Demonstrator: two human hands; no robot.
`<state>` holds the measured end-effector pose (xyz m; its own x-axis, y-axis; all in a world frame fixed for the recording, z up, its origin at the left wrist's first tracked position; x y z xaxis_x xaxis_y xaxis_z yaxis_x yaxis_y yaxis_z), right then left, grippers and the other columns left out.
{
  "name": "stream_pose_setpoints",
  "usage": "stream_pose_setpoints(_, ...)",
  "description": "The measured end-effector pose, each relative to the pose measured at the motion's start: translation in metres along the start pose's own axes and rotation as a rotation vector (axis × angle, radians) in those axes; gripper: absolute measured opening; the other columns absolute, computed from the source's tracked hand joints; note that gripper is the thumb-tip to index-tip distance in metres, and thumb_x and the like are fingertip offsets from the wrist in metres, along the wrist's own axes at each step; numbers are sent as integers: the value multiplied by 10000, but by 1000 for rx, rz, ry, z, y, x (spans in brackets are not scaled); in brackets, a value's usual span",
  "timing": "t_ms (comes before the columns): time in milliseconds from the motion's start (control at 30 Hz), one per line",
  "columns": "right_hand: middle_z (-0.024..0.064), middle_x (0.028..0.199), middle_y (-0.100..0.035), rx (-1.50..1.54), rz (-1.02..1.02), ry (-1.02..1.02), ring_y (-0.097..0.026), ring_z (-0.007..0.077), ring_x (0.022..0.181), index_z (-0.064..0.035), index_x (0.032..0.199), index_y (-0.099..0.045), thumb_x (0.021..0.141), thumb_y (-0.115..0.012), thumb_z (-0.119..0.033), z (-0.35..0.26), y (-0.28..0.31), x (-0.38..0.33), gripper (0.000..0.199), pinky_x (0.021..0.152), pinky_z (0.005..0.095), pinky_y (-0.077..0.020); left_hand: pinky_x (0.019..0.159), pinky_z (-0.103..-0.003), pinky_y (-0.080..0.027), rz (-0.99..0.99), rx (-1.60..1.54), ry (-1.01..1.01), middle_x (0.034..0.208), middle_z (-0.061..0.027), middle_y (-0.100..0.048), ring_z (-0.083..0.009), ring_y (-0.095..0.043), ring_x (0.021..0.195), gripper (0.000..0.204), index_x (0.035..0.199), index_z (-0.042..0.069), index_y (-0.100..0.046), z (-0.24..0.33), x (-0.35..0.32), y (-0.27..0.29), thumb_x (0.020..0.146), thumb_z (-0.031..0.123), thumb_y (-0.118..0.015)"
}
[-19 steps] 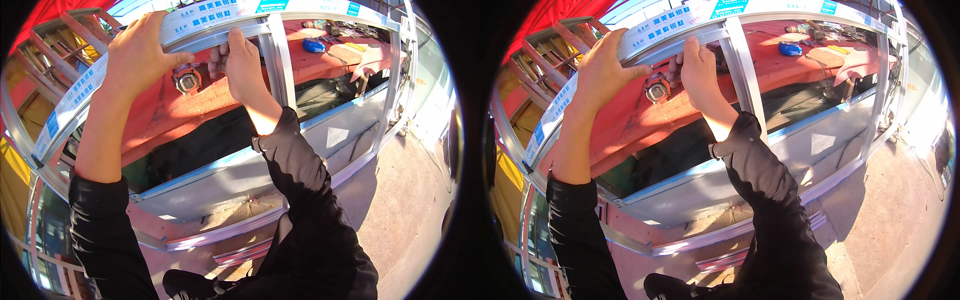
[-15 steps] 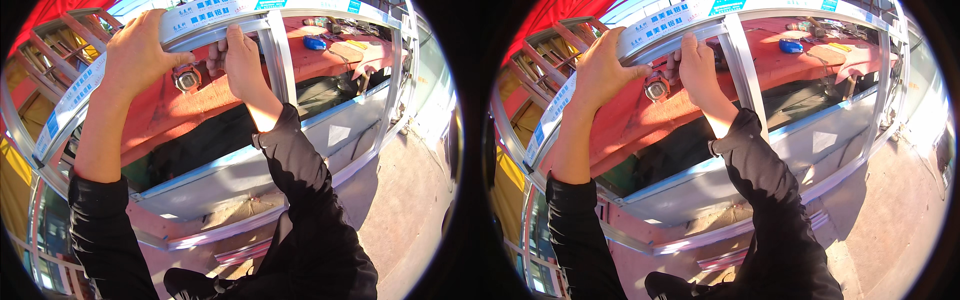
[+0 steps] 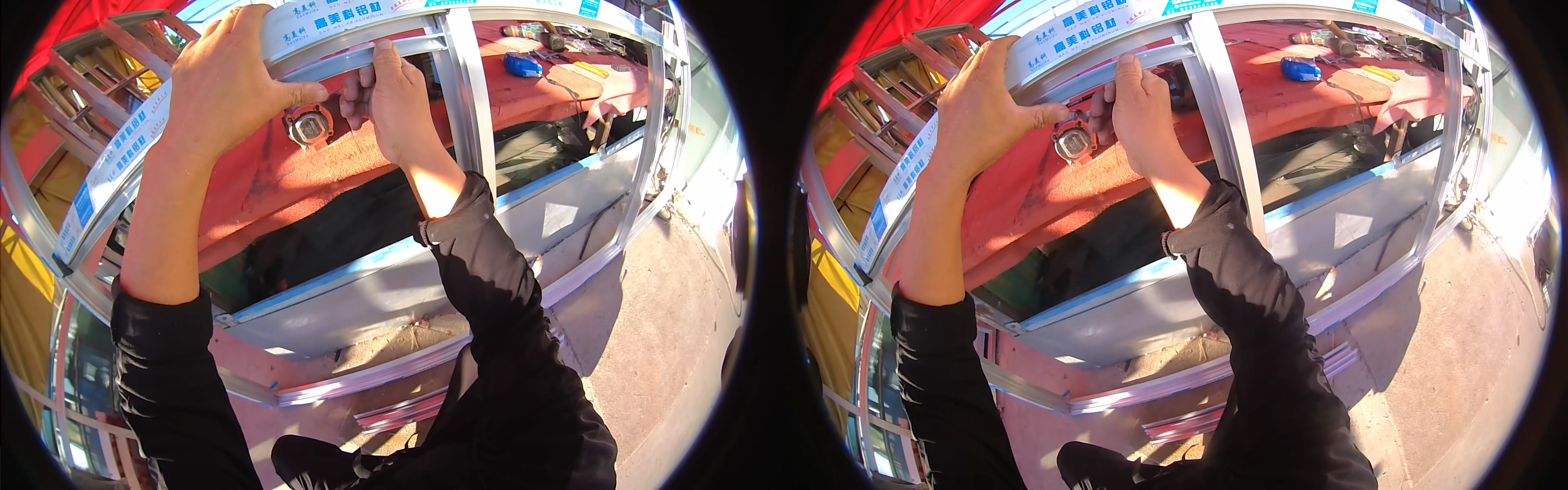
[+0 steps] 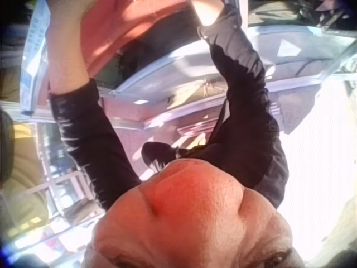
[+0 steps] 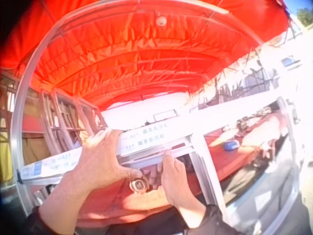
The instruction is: The person uses a miter saw to cut long aluminum profiles into shorter pieces, then carries them outside and stacks them on a metal rack. The person handles the profiles by hand and operates the saw with both hands.
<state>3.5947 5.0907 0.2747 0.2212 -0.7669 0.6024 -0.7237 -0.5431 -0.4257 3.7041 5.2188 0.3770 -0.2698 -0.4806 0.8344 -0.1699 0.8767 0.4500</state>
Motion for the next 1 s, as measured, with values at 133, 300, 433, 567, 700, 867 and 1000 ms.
stream_pose_setpoints(133,100,678,-575,23,-12,42,-582,198,536,-65,805,-436,1098,-339,-449,-1,0,-2,493,441,317,-434,922,-437,-523,6,21,-13,1156,-161,-680,-335,-666,1089,938,1313,39,-557,-3,-2,-4,576,485,-930)
stream_pose_setpoints(300,106,690,-566,61,-93,102,-588,217,570,-49,827,-462,1101,-375,-413,13,14,0,464,490,330,-458,898,-426,-530,28,-56,-31,1108,-147,-702,-321,-677,1061,820,1223,42,-618,-12,0,-15,603,496,-905)
stream_pose_setpoints(433,77,782,-542,111,-205,54,-557,225,717,-82,855,-476,1101,-371,-401,18,22,10,417,624,354,-467,1079,-464,-398,207,-106,-135,1140,-122,-695,-294,-614,1189,735,1066,58,-710,-20,-19,7,638,646,-818)
stream_pose_setpoints(567,101,917,-619,67,-123,-22,-597,232,862,-57,892,-531,1081,-450,-390,22,45,28,391,790,382,-506,1022,-435,-430,761,-52,-53,1207,-141,-614,-337,-574,1133,481,1158,63,-641,-123,-140,63,761,262,-825)
stream_pose_setpoints(700,93,916,-592,83,-261,-24,-581,223,870,-60,890,-526,1086,-455,-359,23,53,33,364,834,378,-497,1085,-467,-382,807,344,854,1290,-204,-554,-415,-491,1257,626,1355,1,-487,-272,-332,126,813,158,-759)
stream_pose_setpoints(867,88,918,-584,57,-183,-35,-580,219,876,-51,900,-531,1093,-441,-366,21,59,36,380,850,364,-498,989,-480,-488,214,24,1184,1238,-274,-646,-422,-625,1169,690,1349,-29,-470,-364,-415,109,829,322,-757)
stream_pose_setpoints(1000,88,920,-586,40,-225,-38,-580,218,874,-54,895,-529,1095,-437,-379,17,56,34,392,858,361,-496,942,-501,-504,77,98,1337,1134,-268,-690,-445,-656,1088,600,1230,-29,-527,-377,-427,96,865,406,-723)
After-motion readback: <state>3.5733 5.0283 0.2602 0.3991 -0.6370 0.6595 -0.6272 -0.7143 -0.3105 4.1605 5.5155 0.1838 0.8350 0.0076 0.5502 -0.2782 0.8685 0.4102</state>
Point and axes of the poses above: each hand's wrist, its own x-axis towards the middle knuckle, its own y-axis out of the back of the hand, z = x × y, the point moved 4 cm from there along x, towards the middle knuckle
